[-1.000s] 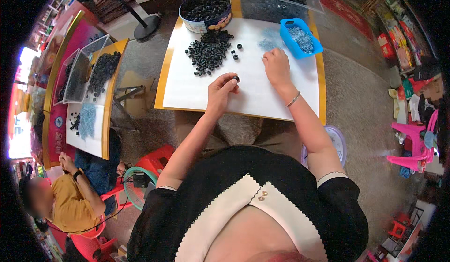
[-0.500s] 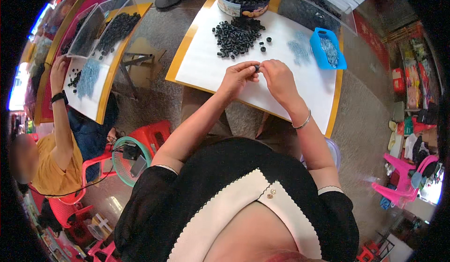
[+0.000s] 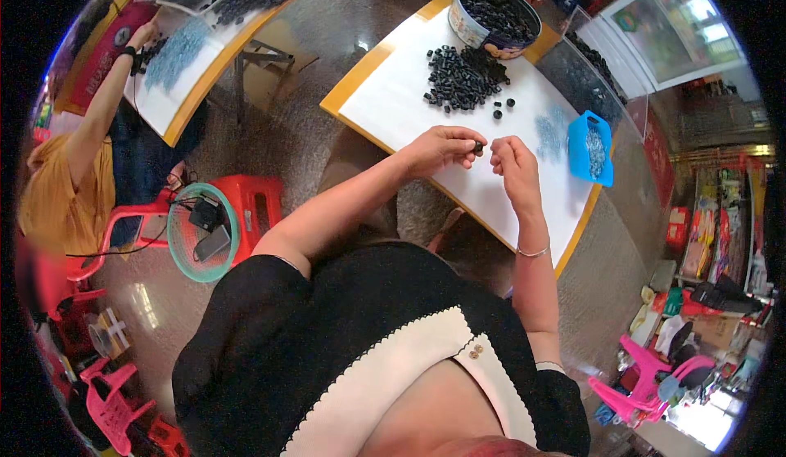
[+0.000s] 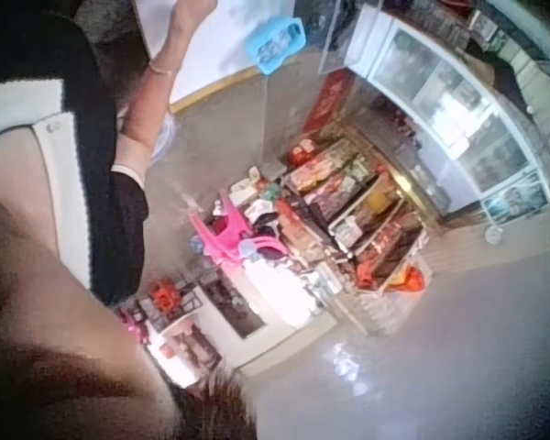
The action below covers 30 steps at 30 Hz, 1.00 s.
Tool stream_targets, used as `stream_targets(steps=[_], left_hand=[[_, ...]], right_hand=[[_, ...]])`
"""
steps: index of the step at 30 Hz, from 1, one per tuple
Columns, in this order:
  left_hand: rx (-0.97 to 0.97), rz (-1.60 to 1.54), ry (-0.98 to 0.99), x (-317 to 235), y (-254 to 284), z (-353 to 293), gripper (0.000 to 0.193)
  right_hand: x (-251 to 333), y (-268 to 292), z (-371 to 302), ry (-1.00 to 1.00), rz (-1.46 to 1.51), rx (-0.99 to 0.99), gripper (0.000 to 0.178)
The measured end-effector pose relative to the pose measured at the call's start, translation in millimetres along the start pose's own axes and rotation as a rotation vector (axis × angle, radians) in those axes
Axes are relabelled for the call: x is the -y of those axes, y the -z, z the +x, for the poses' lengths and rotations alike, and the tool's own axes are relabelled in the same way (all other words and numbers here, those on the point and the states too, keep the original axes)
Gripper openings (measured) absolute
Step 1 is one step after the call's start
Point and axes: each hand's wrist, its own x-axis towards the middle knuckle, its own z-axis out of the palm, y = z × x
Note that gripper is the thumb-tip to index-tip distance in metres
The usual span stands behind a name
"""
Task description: Assembling small plastic or rubber ring-like components at a workbench.
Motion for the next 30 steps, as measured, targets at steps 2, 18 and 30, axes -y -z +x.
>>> stream_targets(steps=[2,18,30], left_hand=[[0.027,-0.084,0.041,1,6,-9,0.024],[-0.200,-0.118,-0.015,-32,22,-51,0.025],[-0.183,-0.129,-0.083,-38,-37,-26,0.024]], right_hand=[[-1,-7,14,0.063,-0.086,-0.038,0.016],[-16,-70,68,0.607,-0.647,-0.187,0.008],[31,-30,-11,0.219,0.439,-0.079,0.018]])
